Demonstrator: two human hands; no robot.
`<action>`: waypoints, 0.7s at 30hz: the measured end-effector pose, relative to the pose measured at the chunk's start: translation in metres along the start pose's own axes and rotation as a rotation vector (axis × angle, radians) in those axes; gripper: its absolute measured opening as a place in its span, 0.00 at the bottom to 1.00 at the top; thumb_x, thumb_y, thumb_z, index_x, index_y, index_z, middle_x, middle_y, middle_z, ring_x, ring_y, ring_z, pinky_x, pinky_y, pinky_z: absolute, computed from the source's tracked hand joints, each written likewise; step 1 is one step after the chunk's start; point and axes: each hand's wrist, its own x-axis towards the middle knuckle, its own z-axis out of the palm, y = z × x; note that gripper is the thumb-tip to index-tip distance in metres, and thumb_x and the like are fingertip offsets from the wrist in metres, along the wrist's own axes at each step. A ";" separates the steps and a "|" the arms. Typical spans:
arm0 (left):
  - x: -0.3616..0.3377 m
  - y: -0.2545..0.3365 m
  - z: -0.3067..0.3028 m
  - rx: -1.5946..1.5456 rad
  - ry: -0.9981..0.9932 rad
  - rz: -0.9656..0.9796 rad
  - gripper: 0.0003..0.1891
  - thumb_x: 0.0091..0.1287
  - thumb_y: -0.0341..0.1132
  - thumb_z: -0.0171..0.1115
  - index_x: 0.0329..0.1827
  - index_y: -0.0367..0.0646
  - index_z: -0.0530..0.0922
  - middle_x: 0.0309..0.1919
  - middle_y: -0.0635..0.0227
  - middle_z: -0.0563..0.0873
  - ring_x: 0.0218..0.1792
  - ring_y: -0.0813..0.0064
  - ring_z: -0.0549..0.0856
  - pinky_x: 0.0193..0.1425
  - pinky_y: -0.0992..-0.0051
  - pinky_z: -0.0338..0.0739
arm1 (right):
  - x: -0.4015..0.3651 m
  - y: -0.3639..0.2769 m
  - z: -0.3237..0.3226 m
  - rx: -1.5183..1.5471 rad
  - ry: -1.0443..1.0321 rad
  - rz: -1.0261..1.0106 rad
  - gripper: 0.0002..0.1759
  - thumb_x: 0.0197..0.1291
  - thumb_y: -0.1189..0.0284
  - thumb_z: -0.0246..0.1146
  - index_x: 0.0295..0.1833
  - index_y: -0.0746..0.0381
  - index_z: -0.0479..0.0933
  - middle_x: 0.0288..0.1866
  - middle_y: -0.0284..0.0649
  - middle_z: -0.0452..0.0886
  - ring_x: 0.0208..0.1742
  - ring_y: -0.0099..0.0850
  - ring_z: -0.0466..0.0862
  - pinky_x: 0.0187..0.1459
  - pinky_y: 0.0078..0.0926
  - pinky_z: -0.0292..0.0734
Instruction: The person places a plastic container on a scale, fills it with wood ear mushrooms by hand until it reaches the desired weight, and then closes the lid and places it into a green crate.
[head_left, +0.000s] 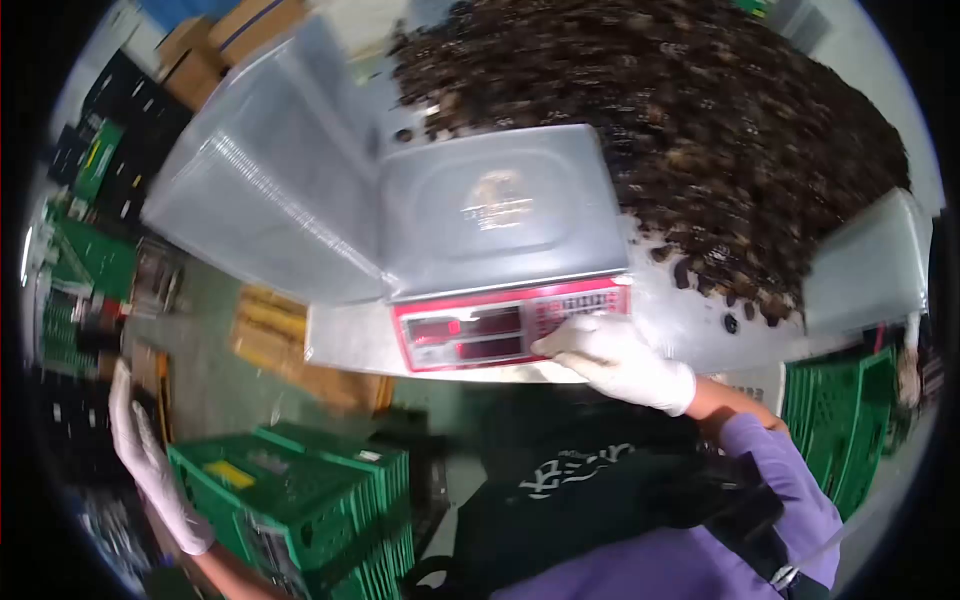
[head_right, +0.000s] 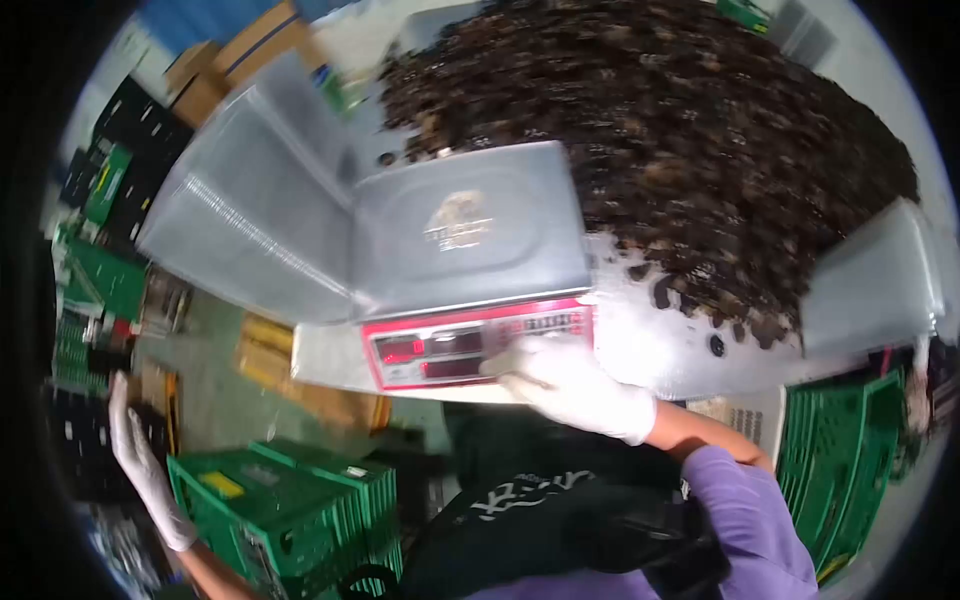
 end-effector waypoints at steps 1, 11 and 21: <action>0.049 0.027 0.013 -0.029 -0.008 0.263 0.22 0.77 0.27 0.44 0.73 0.38 0.70 0.71 0.58 0.74 0.72 0.63 0.72 0.77 0.65 0.60 | -0.005 0.003 0.001 -0.017 0.013 -0.047 0.12 0.64 0.70 0.62 0.51 0.61 0.82 0.43 0.40 0.84 0.44 0.41 0.84 0.47 0.36 0.78; 0.232 0.069 0.061 -0.267 -0.636 0.158 0.08 0.69 0.33 0.64 0.41 0.36 0.80 0.35 0.80 0.76 0.40 0.88 0.75 0.46 0.82 0.71 | -0.118 0.011 -0.016 -0.195 0.459 0.308 0.07 0.62 0.73 0.64 0.45 0.58 0.82 0.44 0.37 0.85 0.40 0.38 0.86 0.43 0.35 0.82; 0.240 0.033 0.064 -0.370 -0.522 0.090 0.13 0.60 0.23 0.67 0.44 0.42 0.74 0.34 0.80 0.72 0.37 0.85 0.73 0.48 0.84 0.67 | -0.134 0.075 -0.035 -0.277 0.426 0.407 0.06 0.62 0.75 0.64 0.44 0.63 0.83 0.41 0.42 0.85 0.39 0.40 0.86 0.43 0.31 0.82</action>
